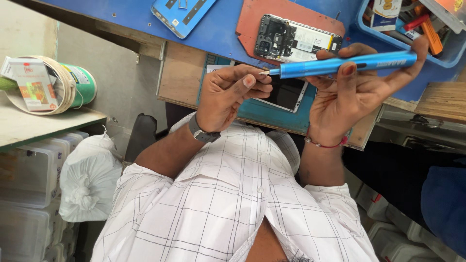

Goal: The person repairs a smartphone at a workbench. They handle a disassembled phone with its battery exposed, test a phone by powering its screen, then use a blue screwdriver to unscrew and work on the phone's internal components, repositioning the device repeatedly while loosening screws.

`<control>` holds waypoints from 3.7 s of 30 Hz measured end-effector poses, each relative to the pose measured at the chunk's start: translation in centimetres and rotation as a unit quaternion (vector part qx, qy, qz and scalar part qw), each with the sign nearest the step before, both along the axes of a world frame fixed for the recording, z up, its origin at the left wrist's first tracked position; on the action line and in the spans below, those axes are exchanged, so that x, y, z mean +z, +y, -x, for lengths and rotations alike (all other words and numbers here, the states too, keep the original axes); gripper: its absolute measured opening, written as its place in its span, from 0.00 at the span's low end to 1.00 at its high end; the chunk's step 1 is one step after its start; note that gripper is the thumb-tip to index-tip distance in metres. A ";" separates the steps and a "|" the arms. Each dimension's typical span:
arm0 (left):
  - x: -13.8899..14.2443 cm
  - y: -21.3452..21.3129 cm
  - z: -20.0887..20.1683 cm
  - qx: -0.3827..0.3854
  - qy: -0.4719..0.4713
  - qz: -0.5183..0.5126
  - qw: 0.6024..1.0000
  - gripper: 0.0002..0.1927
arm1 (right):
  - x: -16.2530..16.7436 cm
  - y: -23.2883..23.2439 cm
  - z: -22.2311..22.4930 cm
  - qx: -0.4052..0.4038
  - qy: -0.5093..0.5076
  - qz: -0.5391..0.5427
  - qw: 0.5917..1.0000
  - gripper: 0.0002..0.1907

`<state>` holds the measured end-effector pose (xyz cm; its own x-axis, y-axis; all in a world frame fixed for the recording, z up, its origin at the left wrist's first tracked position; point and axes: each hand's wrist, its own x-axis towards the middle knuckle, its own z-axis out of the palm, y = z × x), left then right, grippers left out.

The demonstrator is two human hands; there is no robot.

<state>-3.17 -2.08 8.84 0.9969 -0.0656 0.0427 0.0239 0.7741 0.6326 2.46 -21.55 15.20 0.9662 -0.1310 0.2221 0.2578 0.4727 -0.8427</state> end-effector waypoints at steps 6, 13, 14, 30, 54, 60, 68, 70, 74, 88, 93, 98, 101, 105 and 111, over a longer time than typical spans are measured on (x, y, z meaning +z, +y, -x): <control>0.2 -0.3 0.0 0.003 0.018 -0.023 1.000 0.11 | -2.6 -0.8 1.1 -0.019 -0.152 0.081 0.985 0.46; 0.3 -0.1 0.2 0.006 0.039 -0.046 0.998 0.08 | -3.5 -1.5 1.9 -0.070 -0.179 0.113 0.975 0.49; 0.3 -0.1 0.3 0.003 0.040 -0.039 0.998 0.08 | -3.5 -1.6 2.0 -0.073 -0.171 0.101 0.977 0.49; -0.1 0.0 0.5 0.012 0.017 -0.055 0.998 0.08 | -3.5 -1.8 2.5 -0.046 -0.176 0.084 0.980 0.49; -0.4 -0.9 1.2 0.184 -0.248 -0.674 0.672 0.15 | -1.7 0.0 -2.3 -0.052 -0.370 0.304 0.876 0.45; -1.8 -2.0 0.6 0.171 -0.240 -0.798 0.526 0.13 | -1.4 1.1 -2.9 0.012 -0.370 0.372 0.851 0.44; -1.7 -2.1 0.8 0.171 -0.236 -0.803 0.519 0.14 | -1.4 1.6 -3.3 0.019 -0.383 0.370 0.847 0.44; -1.6 -2.1 0.7 0.174 -0.234 -0.802 0.521 0.14 | -1.3 1.5 -3.2 0.024 -0.377 0.377 0.846 0.45; -1.6 -2.1 0.7 0.170 -0.230 -0.804 0.521 0.14 | -1.0 1.4 -3.4 0.022 -0.395 0.372 0.840 0.44; -0.6 -0.7 0.6 0.177 -0.238 -0.713 0.636 0.12 | 1.5 3.2 -4.1 0.119 -0.393 0.412 0.814 0.37; 0.2 3.0 -1.5 0.295 -0.173 -0.665 0.664 0.10 | 2.7 3.8 -4.2 0.135 -0.376 0.444 0.802 0.34; 0.4 9.0 -7.7 0.301 -0.199 -0.734 0.576 0.12 | 3.4 4.2 -4.4 0.109 -0.395 0.465 0.785 0.34; 0.0 10.6 -9.6 0.262 -0.210 -0.751 0.568 0.12 | 3.2 4.2 -4.1 0.097 -0.392 0.475 0.782 0.34; -0.5 10.7 -10.5 0.256 -0.218 -0.737 0.587 0.13 | 2.6 3.8 -4.0 0.090 -0.388 0.480 0.782 0.35; -0.9 10.7 -10.9 0.254 -0.195 -0.690 0.649 0.16 | 1.1 3.4 -4.3 0.118 -0.352 0.441 0.817 0.35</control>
